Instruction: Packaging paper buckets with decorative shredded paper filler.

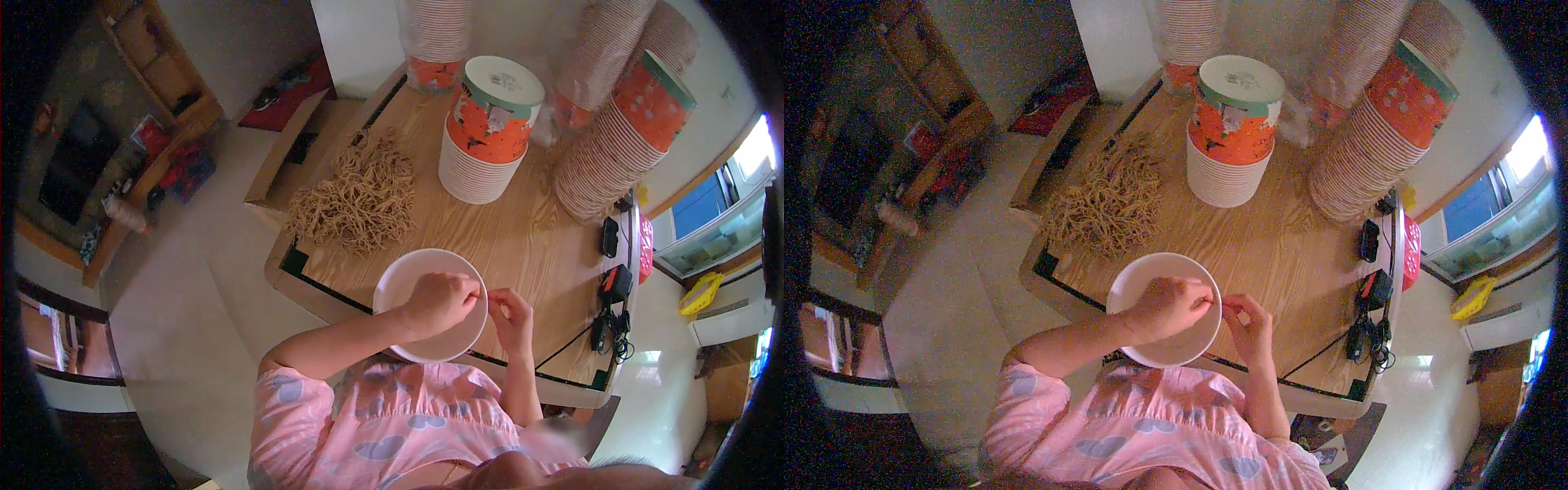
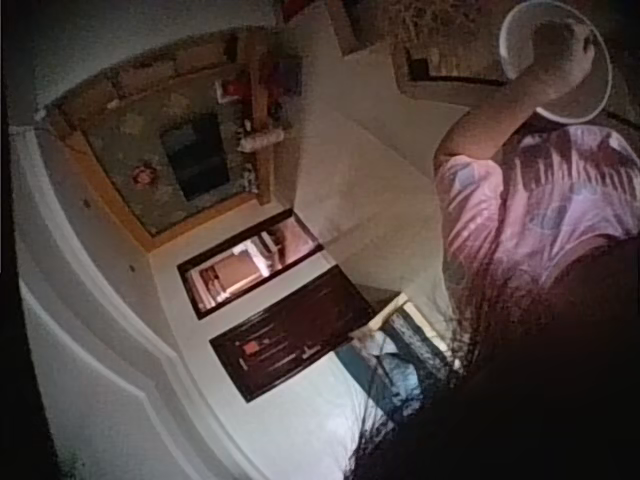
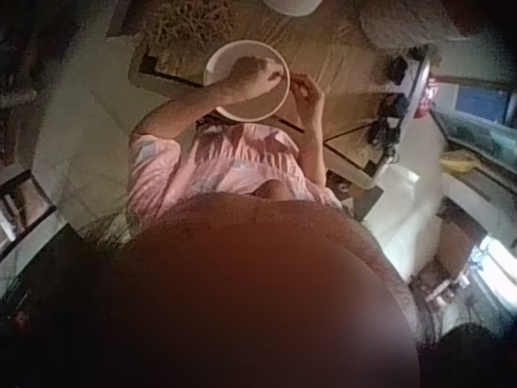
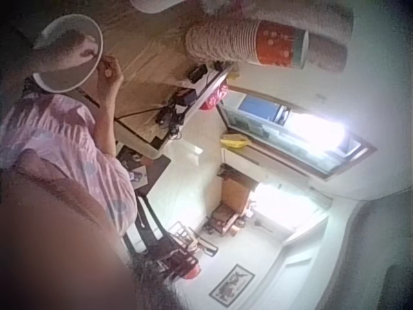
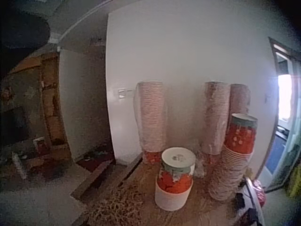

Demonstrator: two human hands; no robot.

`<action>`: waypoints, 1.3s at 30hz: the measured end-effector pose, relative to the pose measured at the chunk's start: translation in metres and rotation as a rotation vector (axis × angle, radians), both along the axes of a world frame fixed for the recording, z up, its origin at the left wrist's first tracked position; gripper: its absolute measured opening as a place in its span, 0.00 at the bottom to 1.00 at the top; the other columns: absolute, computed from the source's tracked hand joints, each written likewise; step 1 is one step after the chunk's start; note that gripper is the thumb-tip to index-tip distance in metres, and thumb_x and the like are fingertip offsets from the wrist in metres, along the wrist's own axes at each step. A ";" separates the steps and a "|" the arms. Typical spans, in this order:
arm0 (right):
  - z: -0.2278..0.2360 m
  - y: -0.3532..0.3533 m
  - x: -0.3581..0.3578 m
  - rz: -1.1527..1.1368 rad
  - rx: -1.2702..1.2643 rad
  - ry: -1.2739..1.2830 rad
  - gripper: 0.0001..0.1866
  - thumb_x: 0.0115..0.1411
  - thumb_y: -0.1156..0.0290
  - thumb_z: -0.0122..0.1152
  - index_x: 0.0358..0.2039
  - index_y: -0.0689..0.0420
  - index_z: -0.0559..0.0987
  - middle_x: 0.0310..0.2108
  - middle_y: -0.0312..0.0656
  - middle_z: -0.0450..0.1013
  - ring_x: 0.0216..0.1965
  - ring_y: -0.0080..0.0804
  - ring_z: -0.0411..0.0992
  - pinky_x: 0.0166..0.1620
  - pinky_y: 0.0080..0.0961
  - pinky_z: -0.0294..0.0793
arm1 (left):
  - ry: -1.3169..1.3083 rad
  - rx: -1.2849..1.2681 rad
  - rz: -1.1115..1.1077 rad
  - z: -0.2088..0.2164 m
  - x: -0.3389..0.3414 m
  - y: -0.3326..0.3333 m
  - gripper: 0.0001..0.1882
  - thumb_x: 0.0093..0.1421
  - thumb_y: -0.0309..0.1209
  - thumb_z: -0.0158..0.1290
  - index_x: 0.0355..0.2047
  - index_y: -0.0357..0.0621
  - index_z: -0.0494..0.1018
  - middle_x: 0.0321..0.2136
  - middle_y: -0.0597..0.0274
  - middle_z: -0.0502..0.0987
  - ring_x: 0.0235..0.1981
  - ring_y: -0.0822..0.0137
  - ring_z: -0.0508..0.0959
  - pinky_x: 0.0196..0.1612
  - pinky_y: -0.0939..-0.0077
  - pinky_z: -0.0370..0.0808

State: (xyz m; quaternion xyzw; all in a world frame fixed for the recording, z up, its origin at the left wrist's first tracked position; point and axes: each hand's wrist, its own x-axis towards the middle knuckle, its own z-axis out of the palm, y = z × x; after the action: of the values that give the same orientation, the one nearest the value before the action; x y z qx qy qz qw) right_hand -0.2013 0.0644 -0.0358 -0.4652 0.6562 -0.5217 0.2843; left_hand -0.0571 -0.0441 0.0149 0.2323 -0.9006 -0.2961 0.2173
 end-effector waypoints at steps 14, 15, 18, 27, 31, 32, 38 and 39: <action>0.032 -0.024 -0.009 0.010 0.018 -0.072 0.02 0.53 0.80 0.55 0.29 0.61 0.74 0.26 0.36 0.71 0.29 0.22 0.68 0.36 0.18 0.68 | -0.251 -0.365 -0.136 0.018 -0.005 -0.030 0.08 0.49 0.33 0.54 0.29 0.45 0.72 0.30 0.60 0.71 0.31 0.57 0.76 0.34 0.63 0.75; 0.036 -0.029 -0.014 0.057 0.041 0.025 0.03 0.53 0.79 0.55 0.30 0.61 0.74 0.26 0.37 0.72 0.28 0.24 0.70 0.35 0.20 0.69 | -0.198 -0.351 -0.111 0.013 -0.005 -0.034 0.07 0.49 0.33 0.55 0.27 0.45 0.72 0.29 0.60 0.72 0.30 0.57 0.76 0.33 0.62 0.74; 0.057 -0.041 -0.022 0.126 0.072 0.241 0.04 0.54 0.76 0.55 0.30 0.61 0.74 0.27 0.41 0.73 0.28 0.31 0.72 0.34 0.25 0.71 | -0.224 -0.284 -0.090 0.011 -0.003 -0.039 0.09 0.51 0.36 0.54 0.26 0.44 0.73 0.27 0.59 0.73 0.29 0.57 0.76 0.33 0.62 0.74; 0.066 -0.056 -0.021 0.292 0.084 0.439 0.04 0.55 0.75 0.54 0.32 0.60 0.73 0.29 0.45 0.72 0.30 0.42 0.73 0.34 0.31 0.72 | 0.136 0.767 -0.052 -0.043 0.006 -0.037 0.14 0.57 0.41 0.52 0.33 0.42 0.77 0.24 0.62 0.78 0.23 0.71 0.75 0.26 0.75 0.70; 0.069 -0.060 -0.018 0.366 0.081 0.439 0.04 0.55 0.75 0.54 0.31 0.61 0.72 0.32 0.45 0.71 0.32 0.42 0.72 0.34 0.31 0.72 | 0.360 1.160 -0.090 -0.059 -0.004 -0.029 0.11 0.57 0.35 0.54 0.33 0.38 0.77 0.28 0.65 0.78 0.29 0.73 0.76 0.34 0.77 0.74; 0.069 -0.061 -0.016 0.369 0.090 0.445 0.04 0.55 0.75 0.54 0.31 0.61 0.72 0.32 0.45 0.71 0.32 0.42 0.72 0.34 0.31 0.72 | 0.368 1.167 -0.092 -0.057 -0.005 -0.027 0.11 0.57 0.35 0.54 0.33 0.38 0.77 0.28 0.65 0.78 0.29 0.73 0.76 0.34 0.77 0.74; 0.076 -0.074 -0.010 0.156 0.280 0.316 0.12 0.60 0.64 0.49 0.31 0.60 0.73 0.24 0.47 0.72 0.29 0.45 0.72 0.34 0.33 0.72 | 0.418 1.067 0.054 -0.057 -0.003 -0.019 0.11 0.55 0.34 0.56 0.33 0.39 0.77 0.26 0.64 0.78 0.28 0.74 0.76 0.33 0.78 0.73; 0.083 -0.077 -0.007 0.182 0.365 0.474 0.12 0.60 0.64 0.49 0.29 0.61 0.73 0.22 0.46 0.71 0.26 0.42 0.71 0.32 0.31 0.70 | 0.376 0.992 0.063 -0.052 -0.001 -0.020 0.11 0.55 0.34 0.55 0.33 0.39 0.77 0.25 0.64 0.78 0.28 0.75 0.76 0.32 0.79 0.73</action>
State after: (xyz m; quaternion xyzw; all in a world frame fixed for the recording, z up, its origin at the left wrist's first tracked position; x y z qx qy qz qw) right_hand -0.2078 -0.0131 0.0469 -0.5720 0.7425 -0.2450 0.2478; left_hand -0.0585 -0.0637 -0.0373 0.2769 -0.5905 -0.7163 0.2480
